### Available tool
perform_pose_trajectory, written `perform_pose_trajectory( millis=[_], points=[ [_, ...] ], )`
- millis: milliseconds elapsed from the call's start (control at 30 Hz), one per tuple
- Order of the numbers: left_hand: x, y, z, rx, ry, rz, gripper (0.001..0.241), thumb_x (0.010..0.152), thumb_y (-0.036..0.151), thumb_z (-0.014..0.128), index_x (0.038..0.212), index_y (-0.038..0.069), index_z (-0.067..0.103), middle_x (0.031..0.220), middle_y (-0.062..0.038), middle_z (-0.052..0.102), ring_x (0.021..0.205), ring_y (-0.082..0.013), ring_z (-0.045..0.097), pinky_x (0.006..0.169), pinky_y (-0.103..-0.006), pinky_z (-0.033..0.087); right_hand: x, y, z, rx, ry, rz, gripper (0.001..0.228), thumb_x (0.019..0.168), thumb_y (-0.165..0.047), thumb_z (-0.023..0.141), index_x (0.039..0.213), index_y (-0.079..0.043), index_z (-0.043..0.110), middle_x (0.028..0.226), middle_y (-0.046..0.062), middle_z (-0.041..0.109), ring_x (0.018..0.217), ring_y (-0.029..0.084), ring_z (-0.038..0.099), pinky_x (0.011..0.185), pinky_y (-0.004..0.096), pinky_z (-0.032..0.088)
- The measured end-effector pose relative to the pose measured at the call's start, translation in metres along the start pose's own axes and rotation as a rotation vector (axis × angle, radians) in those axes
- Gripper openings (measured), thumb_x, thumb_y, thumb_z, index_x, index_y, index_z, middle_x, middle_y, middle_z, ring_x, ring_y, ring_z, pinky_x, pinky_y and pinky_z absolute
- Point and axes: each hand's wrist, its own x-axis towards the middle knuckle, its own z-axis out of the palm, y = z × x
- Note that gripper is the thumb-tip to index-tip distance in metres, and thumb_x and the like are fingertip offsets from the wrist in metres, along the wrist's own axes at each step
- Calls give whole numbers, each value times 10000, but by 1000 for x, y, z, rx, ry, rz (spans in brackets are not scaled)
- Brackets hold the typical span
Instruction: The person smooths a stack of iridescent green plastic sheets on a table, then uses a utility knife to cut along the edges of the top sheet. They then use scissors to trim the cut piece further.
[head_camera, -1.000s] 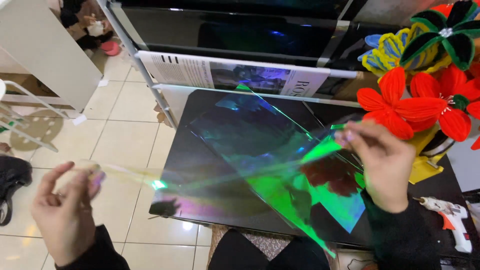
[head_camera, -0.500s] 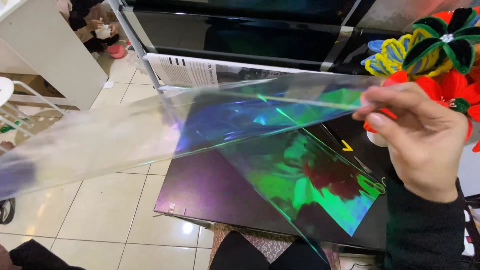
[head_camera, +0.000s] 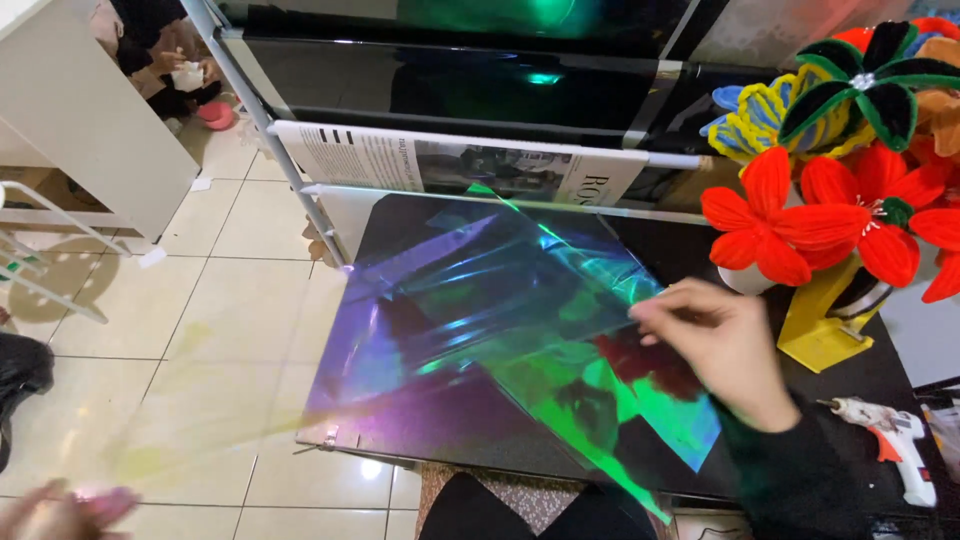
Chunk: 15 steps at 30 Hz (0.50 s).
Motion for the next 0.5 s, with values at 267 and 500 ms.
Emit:
perform_pose_trajectory(
  millis=[267,500],
  points=[
    [-114,-42,283,1135,443,661,141,896,106,718,990,93,823,894,-8,915,922,-27,840,1053,-147,575,9,134,28,230,-9,368,156,840,30,798,978,83,747,825,229,783,721,238,750,656,301,630],
    [-111,-2,324,112,766,798,203,1044,212,700,1204,157,589,1038,-41,605,831,-113,673,830,-175,625,5,98,22,92,-281,358,328,834,-24,799,1160,16,797,985,140,760,875,186,721,848,298,621]
  ],
)
